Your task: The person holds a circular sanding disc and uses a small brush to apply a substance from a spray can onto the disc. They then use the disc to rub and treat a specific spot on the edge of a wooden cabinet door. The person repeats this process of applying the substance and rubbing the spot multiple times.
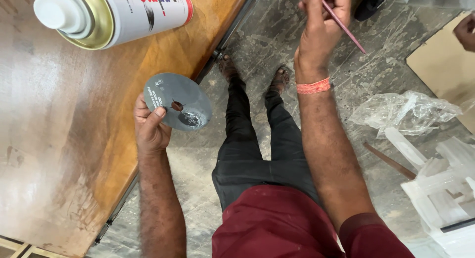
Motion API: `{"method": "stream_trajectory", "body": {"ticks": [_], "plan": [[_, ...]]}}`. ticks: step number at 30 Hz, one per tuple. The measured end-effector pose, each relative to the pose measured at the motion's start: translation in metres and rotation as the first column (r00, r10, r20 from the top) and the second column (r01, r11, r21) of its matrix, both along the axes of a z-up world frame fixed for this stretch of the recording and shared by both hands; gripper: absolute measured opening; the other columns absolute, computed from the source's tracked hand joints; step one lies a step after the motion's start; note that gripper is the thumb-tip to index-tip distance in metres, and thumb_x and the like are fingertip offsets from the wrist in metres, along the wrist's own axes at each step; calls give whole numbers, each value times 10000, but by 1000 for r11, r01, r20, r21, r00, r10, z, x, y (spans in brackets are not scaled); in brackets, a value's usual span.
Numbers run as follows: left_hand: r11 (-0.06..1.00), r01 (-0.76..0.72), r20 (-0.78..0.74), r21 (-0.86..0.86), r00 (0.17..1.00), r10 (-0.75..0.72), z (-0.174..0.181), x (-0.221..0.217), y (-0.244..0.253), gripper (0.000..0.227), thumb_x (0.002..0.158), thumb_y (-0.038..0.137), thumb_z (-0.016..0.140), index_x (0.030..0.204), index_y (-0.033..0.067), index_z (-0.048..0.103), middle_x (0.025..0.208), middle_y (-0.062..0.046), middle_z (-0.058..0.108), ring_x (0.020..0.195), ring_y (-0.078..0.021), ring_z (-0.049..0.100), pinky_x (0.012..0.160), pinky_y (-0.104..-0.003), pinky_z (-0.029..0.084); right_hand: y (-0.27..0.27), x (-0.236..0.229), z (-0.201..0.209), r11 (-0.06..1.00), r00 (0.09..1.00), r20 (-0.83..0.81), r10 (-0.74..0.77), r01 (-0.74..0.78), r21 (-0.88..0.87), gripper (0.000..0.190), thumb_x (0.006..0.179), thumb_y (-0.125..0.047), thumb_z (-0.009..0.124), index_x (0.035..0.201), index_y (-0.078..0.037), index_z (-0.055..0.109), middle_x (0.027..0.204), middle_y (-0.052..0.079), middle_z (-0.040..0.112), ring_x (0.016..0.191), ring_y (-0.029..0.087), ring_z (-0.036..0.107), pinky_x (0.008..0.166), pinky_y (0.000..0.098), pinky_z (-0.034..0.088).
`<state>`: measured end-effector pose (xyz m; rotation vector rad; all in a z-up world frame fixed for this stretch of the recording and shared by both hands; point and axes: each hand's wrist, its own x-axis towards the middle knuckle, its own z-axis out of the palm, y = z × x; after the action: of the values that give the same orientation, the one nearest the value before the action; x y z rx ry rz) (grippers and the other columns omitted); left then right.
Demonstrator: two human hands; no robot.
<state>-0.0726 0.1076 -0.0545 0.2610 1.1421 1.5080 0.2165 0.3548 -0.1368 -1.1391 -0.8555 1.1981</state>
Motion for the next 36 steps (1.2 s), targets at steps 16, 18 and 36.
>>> {"method": "stream_trajectory", "body": {"ticks": [16, 18, 36], "plan": [[999, -20, 2, -29, 1000, 20, -2, 0, -3, 320, 949, 36, 705, 1246, 9, 587, 1158, -152, 715, 1040, -240, 716, 988, -405, 605, 0, 2, 3, 1000, 1000, -3, -15, 16, 11, 103, 1043, -76, 695, 1076, -40, 605, 952, 31, 658, 850, 108, 635, 812, 303, 606], [999, -15, -5, -29, 1000, 15, -1, 0, -3, 323, 944, 40, 703, 1244, 12, 588, 1150, -152, 717, 1028, -242, 719, 980, -408, 609, 1, 2, -1, 1000, 1000, 0, -24, 24, 20, 101, 1055, -70, 701, 1073, -34, 608, 931, 38, 653, 831, 112, 621, 801, 300, 587], [1000, -14, -18, -19, 1000, 14, -4, -1, -4, 290, 950, 27, 677, 1226, 13, 592, 1144, -151, 720, 1024, -244, 716, 980, -414, 604, -1, 4, -2, 997, 990, 134, 51, -59, 57, 73, 1084, -19, 677, 1093, -26, 605, 959, 46, 665, 860, 126, 636, 786, 277, 552]]}}
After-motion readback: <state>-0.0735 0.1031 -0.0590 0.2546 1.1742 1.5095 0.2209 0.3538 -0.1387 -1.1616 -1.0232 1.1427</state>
